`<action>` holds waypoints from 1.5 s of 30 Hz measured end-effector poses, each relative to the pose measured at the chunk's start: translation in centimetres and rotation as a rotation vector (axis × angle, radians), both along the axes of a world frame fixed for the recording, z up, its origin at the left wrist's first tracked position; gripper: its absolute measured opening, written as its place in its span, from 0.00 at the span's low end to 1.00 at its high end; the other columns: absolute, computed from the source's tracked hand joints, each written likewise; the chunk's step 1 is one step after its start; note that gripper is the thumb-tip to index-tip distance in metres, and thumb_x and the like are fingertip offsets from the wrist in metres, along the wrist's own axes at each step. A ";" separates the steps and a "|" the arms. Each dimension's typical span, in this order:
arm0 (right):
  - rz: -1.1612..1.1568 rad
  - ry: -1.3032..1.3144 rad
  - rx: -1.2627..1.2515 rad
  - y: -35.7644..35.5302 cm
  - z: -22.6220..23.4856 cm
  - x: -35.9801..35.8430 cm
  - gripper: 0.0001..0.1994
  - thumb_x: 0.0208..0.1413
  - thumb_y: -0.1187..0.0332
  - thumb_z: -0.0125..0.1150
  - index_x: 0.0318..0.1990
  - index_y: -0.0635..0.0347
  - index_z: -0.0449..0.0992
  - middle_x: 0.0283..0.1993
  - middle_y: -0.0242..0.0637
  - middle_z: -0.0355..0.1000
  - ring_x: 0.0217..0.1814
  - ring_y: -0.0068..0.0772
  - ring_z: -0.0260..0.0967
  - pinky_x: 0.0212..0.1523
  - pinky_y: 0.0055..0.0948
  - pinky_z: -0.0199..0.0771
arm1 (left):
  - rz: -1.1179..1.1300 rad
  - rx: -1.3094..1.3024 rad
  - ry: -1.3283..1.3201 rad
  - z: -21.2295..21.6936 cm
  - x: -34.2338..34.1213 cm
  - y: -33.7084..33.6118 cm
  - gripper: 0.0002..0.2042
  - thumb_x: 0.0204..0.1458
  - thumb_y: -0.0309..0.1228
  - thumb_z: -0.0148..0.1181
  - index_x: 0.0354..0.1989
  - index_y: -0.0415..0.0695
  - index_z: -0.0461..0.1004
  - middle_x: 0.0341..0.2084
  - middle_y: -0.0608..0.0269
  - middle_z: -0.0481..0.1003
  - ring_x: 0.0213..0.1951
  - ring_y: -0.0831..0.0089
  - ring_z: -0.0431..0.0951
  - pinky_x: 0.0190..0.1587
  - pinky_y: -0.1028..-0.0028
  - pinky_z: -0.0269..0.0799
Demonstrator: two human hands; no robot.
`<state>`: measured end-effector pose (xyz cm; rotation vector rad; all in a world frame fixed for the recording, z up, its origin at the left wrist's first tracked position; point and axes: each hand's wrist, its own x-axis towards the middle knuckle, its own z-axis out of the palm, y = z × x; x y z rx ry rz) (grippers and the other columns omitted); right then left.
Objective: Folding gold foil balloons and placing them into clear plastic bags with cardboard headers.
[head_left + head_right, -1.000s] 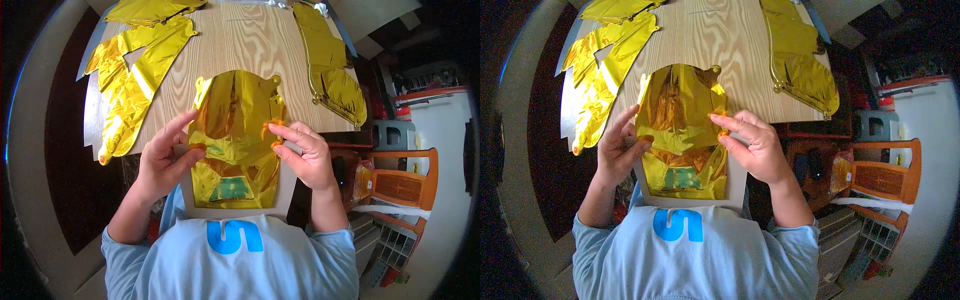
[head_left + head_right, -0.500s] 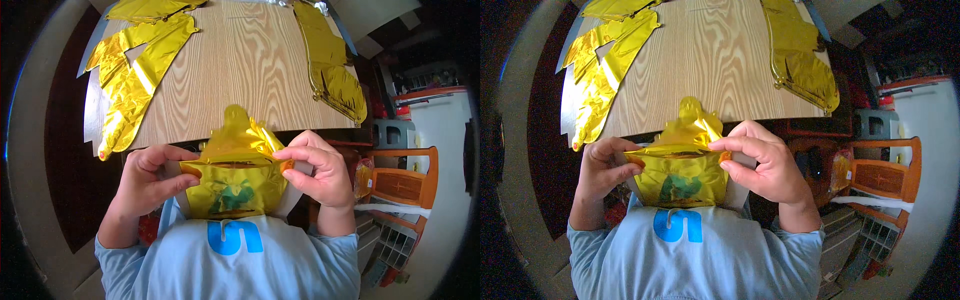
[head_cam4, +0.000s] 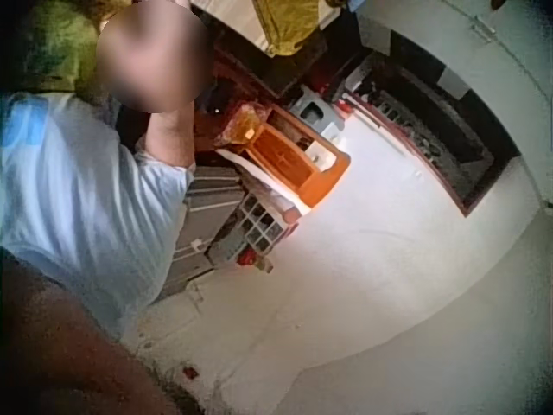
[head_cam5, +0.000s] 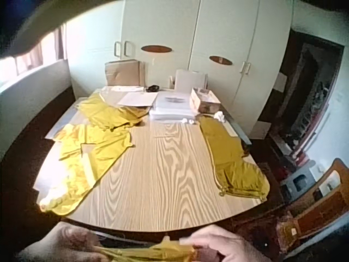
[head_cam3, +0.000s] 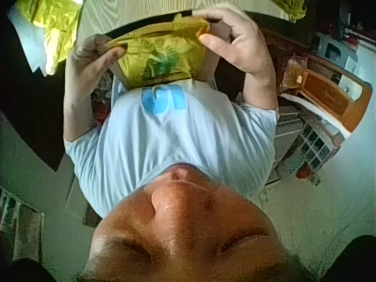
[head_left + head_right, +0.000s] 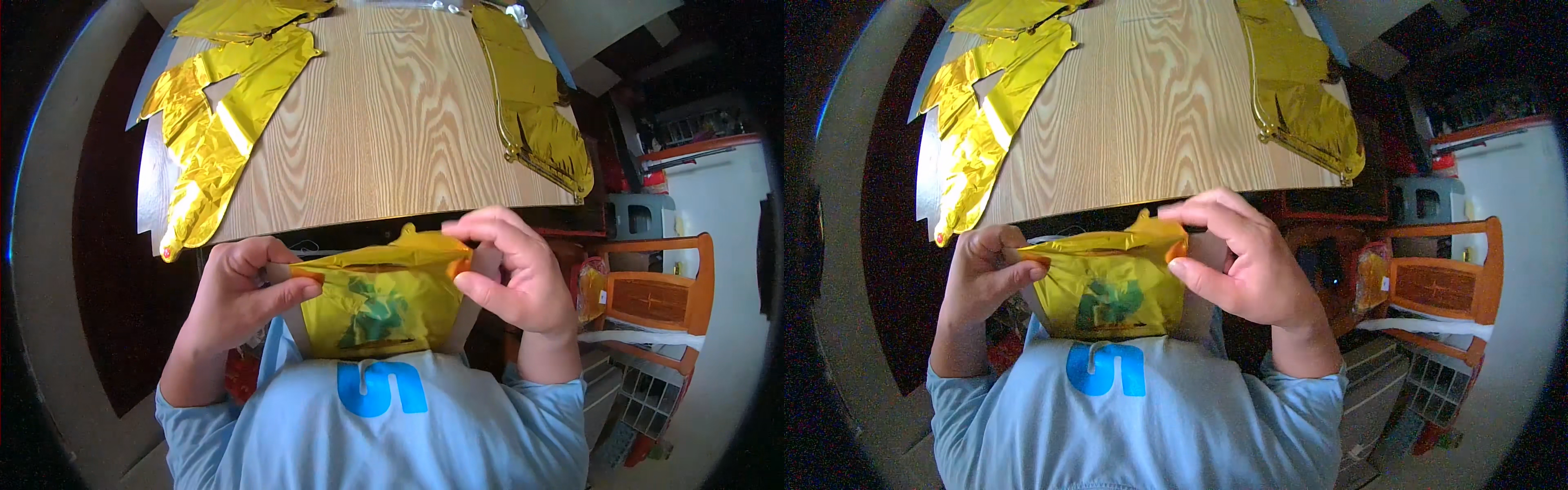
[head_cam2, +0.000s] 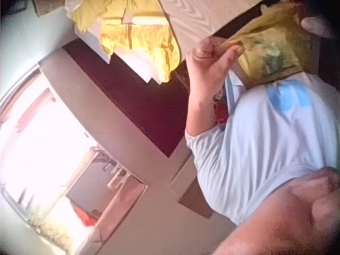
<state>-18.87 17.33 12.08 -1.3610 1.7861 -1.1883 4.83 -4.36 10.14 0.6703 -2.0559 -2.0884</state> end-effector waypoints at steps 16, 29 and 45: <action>0.202 0.471 -0.101 -4.8 -1.3 1.6 0.17 0.50 0.68 0.69 0.47 0.64 0.78 0.35 0.44 0.77 0.33 0.44 0.76 0.35 0.34 0.75 | 0.001 -0.032 -0.005 -1.8 -1.3 -0.5 0.09 0.51 0.25 0.70 0.37 0.35 0.77 0.29 0.68 0.80 0.33 0.86 0.76 0.38 0.82 0.73; 0.393 0.096 0.249 -5.8 -0.3 -1.6 0.10 0.53 0.68 0.67 0.39 0.64 0.81 0.27 0.43 0.77 0.26 0.33 0.75 0.29 0.27 0.71 | -0.056 -0.217 -0.135 -1.8 -1.4 -1.0 0.13 0.49 0.27 0.72 0.38 0.35 0.76 0.28 0.65 0.80 0.33 0.85 0.77 0.36 0.80 0.74; 0.350 -0.148 0.500 -6.8 0.2 -4.0 0.15 0.55 0.69 0.67 0.48 0.66 0.77 0.40 0.37 0.77 0.43 0.23 0.72 0.46 0.25 0.71 | -0.504 -0.536 -0.099 1.9 -8.8 -1.9 0.08 0.56 0.30 0.62 0.36 0.36 0.77 0.22 0.59 0.77 0.26 0.72 0.78 0.30 0.72 0.72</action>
